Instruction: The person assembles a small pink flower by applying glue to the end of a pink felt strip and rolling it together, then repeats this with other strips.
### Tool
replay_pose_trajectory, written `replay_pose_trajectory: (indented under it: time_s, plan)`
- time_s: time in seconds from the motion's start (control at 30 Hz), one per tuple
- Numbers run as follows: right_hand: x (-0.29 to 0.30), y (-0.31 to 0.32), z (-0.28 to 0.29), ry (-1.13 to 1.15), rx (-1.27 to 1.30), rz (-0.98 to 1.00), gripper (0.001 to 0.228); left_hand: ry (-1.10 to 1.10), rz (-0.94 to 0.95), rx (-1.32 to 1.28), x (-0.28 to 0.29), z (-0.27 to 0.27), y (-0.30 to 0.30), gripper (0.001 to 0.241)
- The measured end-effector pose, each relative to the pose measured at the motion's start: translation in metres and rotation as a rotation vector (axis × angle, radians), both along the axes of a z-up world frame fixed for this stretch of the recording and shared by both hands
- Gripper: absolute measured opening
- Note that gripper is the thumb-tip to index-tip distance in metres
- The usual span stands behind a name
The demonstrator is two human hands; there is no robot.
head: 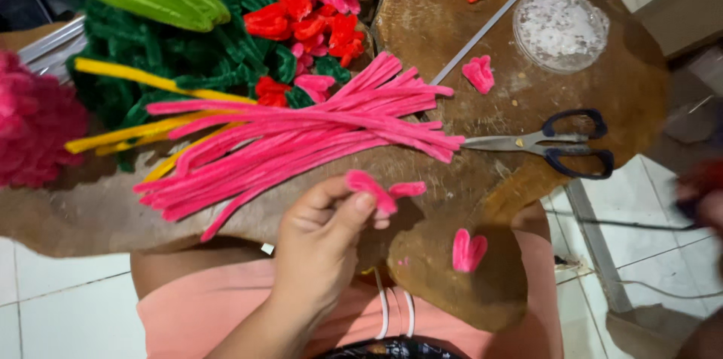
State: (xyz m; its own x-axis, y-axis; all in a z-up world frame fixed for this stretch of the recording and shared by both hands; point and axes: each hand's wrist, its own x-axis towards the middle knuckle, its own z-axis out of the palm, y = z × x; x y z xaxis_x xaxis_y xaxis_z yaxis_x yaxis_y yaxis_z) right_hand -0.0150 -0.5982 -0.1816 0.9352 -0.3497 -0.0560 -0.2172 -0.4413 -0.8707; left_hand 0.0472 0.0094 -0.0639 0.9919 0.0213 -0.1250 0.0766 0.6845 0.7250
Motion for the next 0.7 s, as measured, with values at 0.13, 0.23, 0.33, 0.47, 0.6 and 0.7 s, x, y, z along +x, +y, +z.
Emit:
replay_pose_trajectory:
  time_s: [0.13, 0.23, 0.33, 0.47, 0.6, 0.7]
  plan:
    - [-0.003, 0.179, 0.07, -0.084, 0.055, 0.127, 0.037, 0.133, -0.055, 0.044, -0.014, 0.012, -0.009, 0.011]
    - [-0.002, 0.279, 0.16, 0.643, 0.665, -0.292, 0.04, 0.16, -0.13, -0.047, -0.026, 0.02, -0.009, 0.019]
    - [-0.037, 0.369, 0.221, 0.108, 0.089, 0.236, 0.042, 0.019, -0.17, -0.118, -0.038, 0.03, -0.008, 0.023]
    - [-0.049, 0.381, 0.211, -0.249, -0.194, 0.332, 0.048, -0.003, -0.173, -0.13, -0.052, 0.038, -0.009, 0.016]
    - [-0.046, 0.37, 0.2, -0.289, -0.084, 0.46, 0.05, 0.042, -0.224, -0.122, -0.057, 0.048, -0.01, 0.017]
    - [-0.052, 0.368, 0.189, -0.276, -0.066, 0.342, 0.045, 0.033, -0.238, -0.138, -0.055, 0.044, -0.012, 0.018]
